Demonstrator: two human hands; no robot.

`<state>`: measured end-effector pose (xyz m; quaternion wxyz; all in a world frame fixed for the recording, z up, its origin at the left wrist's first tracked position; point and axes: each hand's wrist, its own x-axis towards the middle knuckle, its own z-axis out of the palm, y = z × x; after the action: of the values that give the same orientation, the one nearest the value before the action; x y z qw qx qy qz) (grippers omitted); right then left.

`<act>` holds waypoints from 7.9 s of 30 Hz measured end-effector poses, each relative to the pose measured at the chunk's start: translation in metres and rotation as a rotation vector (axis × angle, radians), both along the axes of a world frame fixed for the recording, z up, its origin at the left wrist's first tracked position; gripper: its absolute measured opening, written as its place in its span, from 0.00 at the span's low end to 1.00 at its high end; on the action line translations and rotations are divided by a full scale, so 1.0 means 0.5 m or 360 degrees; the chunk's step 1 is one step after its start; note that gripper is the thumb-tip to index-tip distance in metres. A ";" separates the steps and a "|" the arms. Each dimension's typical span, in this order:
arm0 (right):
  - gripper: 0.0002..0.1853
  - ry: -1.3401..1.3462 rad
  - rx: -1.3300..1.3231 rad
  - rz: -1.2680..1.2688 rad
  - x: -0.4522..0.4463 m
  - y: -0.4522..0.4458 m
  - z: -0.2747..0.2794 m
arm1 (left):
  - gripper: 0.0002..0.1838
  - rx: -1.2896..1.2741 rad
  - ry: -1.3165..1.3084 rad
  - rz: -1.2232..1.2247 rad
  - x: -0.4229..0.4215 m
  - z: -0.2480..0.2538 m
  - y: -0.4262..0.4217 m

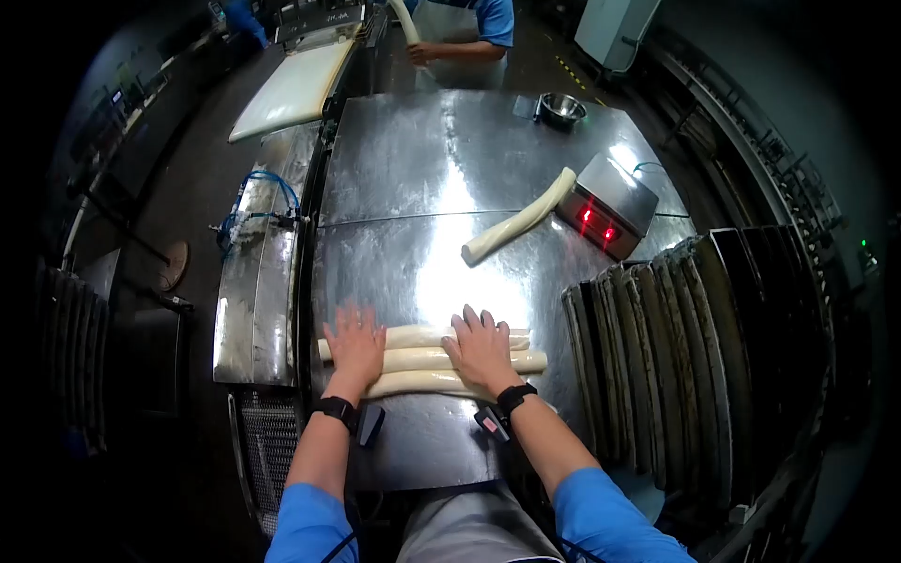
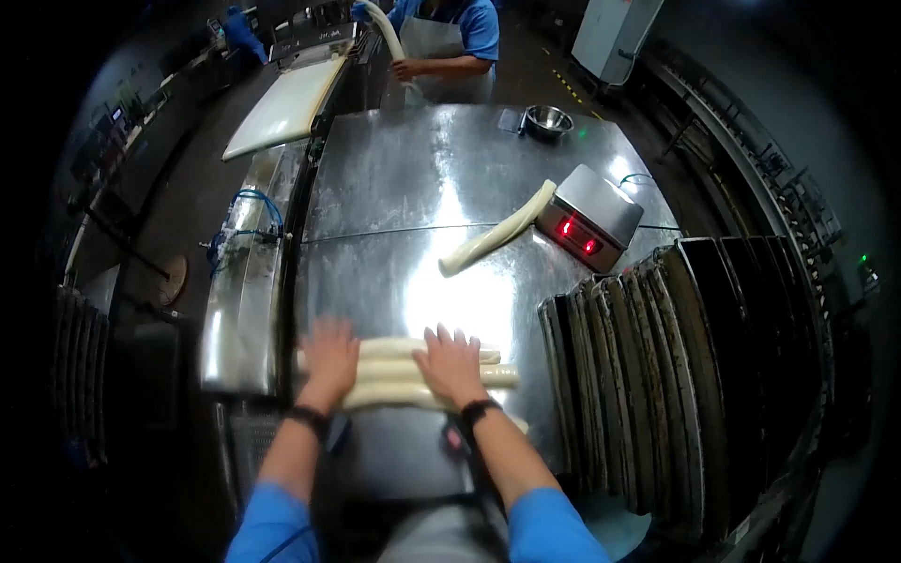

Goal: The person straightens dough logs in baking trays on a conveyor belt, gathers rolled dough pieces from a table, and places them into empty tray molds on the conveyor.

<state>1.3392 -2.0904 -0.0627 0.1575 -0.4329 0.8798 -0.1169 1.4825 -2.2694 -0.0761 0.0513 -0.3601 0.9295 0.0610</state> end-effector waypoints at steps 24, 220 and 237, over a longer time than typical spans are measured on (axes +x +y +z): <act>0.14 0.0176 -0.0142 0.0150 0.016 0.063 -0.025 | 0.23 0.0230 0.0290 -0.0201 0.126 -0.023 0.037; 0.23 0.0216 0.0156 0.3570 2.294 0.116 0.082 | 0.25 -0.1107 0.1692 0.4639 1.682 0.217 1.329; 0.25 -0.0743 0.1095 0.4245 2.456 0.009 -0.073 | 0.40 -0.0736 0.0744 0.4724 1.705 0.237 1.174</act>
<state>2.5674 -2.0857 -0.0992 0.3869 -0.8448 -0.2523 0.2700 2.3351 -1.6826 0.0422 -0.2544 -0.9230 -0.2868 -0.0328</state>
